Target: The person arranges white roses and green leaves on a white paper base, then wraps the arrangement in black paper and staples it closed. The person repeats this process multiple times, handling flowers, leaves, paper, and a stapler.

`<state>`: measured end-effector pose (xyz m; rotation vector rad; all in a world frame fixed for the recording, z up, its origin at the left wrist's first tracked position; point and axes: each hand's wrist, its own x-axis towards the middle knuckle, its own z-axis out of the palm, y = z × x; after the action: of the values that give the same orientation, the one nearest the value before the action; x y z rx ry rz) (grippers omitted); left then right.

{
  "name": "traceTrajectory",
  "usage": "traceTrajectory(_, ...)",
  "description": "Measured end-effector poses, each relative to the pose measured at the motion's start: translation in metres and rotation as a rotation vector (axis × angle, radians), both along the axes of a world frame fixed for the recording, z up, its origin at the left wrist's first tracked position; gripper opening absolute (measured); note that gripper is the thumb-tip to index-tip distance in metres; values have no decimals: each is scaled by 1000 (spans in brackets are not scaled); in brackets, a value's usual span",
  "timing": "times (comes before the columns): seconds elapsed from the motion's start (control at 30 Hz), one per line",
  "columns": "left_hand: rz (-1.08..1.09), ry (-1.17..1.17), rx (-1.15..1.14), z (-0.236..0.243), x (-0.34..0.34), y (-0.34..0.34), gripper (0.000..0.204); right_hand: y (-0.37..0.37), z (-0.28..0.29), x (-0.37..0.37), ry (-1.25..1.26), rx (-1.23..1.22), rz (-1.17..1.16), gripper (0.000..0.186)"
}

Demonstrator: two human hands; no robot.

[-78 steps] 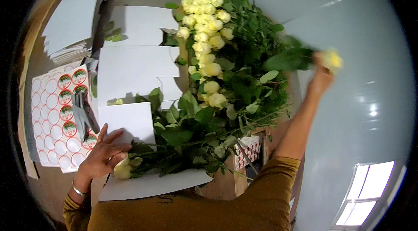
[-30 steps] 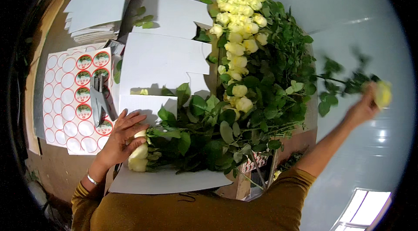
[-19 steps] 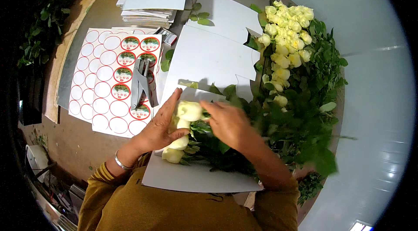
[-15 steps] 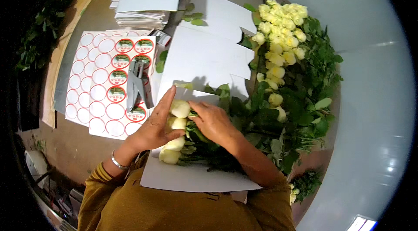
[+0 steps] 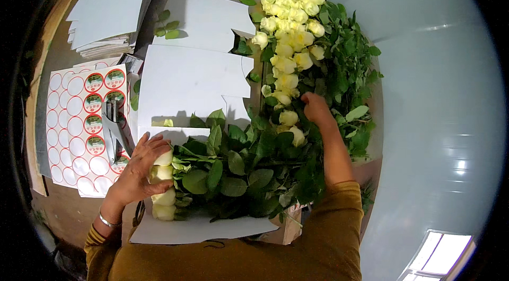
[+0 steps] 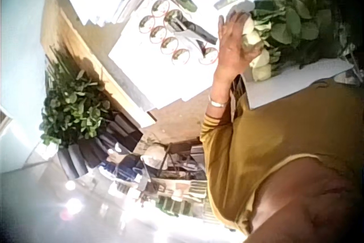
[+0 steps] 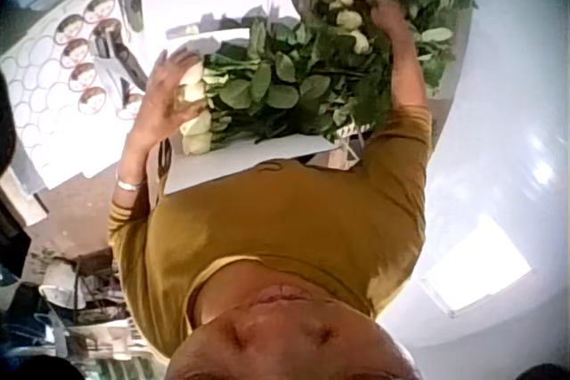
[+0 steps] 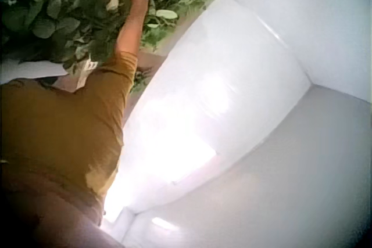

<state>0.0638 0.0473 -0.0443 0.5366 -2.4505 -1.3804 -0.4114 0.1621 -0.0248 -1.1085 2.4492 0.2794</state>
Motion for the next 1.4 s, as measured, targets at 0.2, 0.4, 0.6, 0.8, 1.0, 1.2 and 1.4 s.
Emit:
traceTrajectory(0.2,20,-24,-2,1,0,0,74,10,-44,-20,95,136,183,69)
traceTrajectory(0.4,28,-10,4,1,-2,0,71,0,-42,-25,293,383,229,51)
traceTrajectory(0.6,19,-20,19,1,-3,-1,73,7,-50,-37,255,392,303,26)
traceTrajectory(0.8,5,-35,33,-1,-1,0,77,27,14,-35,60,-367,112,41)
traceTrajectory(1.0,11,-51,16,0,-2,1,80,37,99,36,-153,-747,-56,48)
traceTrajectory(1.2,-16,-27,-13,-4,-4,1,79,61,119,64,-238,-1026,54,51)
traceTrajectory(1.4,-25,52,-22,-3,-1,1,71,127,183,-33,476,-1225,36,28)
